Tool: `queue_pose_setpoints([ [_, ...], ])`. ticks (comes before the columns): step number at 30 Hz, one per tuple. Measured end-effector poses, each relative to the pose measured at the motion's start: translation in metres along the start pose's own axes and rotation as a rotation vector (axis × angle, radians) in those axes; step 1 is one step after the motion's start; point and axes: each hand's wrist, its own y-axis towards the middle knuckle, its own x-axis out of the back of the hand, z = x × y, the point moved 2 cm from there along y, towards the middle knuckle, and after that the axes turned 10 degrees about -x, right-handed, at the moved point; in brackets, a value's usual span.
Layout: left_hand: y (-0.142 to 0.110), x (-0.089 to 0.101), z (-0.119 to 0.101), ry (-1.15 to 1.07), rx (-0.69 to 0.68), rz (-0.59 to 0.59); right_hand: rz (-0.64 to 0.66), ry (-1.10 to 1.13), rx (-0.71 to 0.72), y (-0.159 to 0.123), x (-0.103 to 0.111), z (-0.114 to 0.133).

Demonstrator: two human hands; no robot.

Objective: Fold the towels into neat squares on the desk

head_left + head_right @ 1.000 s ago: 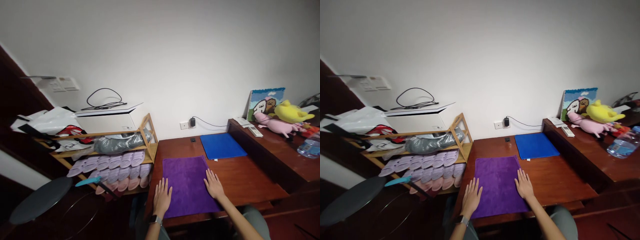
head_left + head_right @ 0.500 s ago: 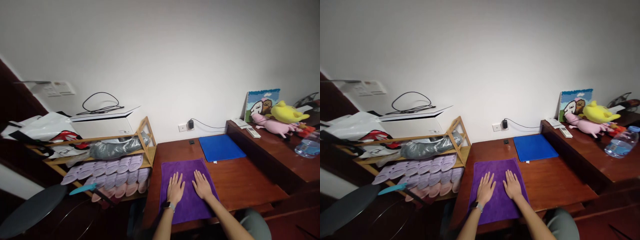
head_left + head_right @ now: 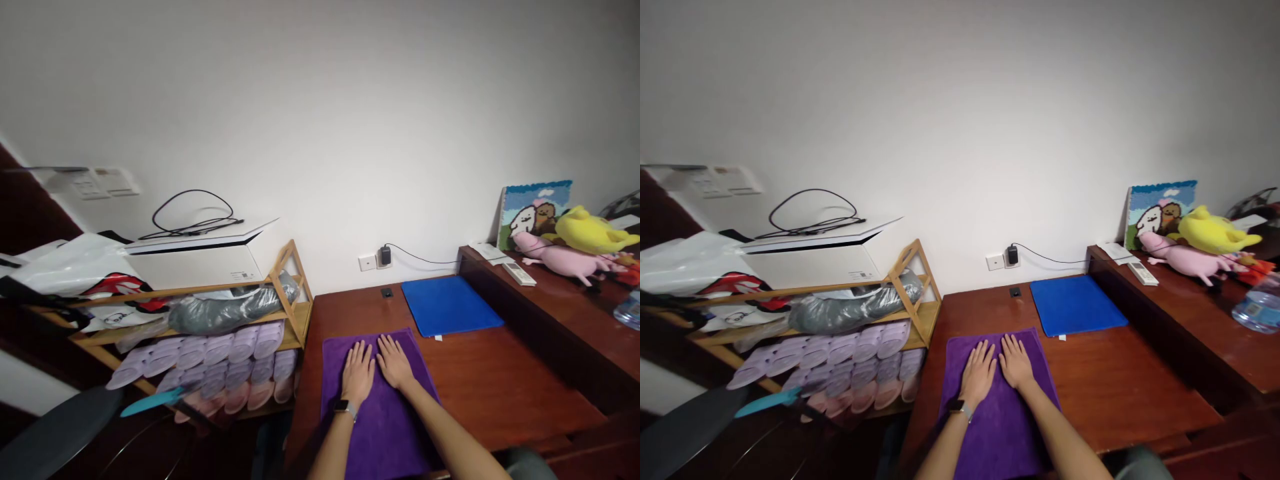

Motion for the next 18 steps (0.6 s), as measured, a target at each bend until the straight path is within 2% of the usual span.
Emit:
queue_pose_setpoints([
  [2,0.013,-0.008,0.002,-0.026,0.03,0.051,0.041,-0.021,-0.006,0.008,-0.008,-0.002],
  [4,0.014,-0.014,0.018,-0.018,0.135,0.079,0.041,-0.043,-0.053,0.014,-0.012,-0.017],
  [7,0.003,-0.014,0.051,0.022,0.284,0.085,0.01,-0.073,-0.147,0.018,-0.009,-0.051],
  [9,-0.005,-0.01,0.069,0.044,0.311,0.086,-0.002,-0.084,-0.175,0.019,-0.003,-0.067],
  [11,-0.009,-0.006,0.078,0.065,0.306,0.079,-0.011,-0.089,-0.179,0.019,0.003,-0.071],
  [14,-0.002,-0.003,0.072,0.105,0.287,0.033,-0.072,-0.101,-0.182,0.02,0.008,-0.058],
  [16,0.01,-0.006,0.057,0.102,0.221,-0.014,-0.123,-0.081,-0.142,0.023,0.007,-0.039],
  [18,0.024,-0.011,0.038,0.053,0.11,-0.034,-0.11,-0.044,-0.076,0.028,0.0,-0.02],
])
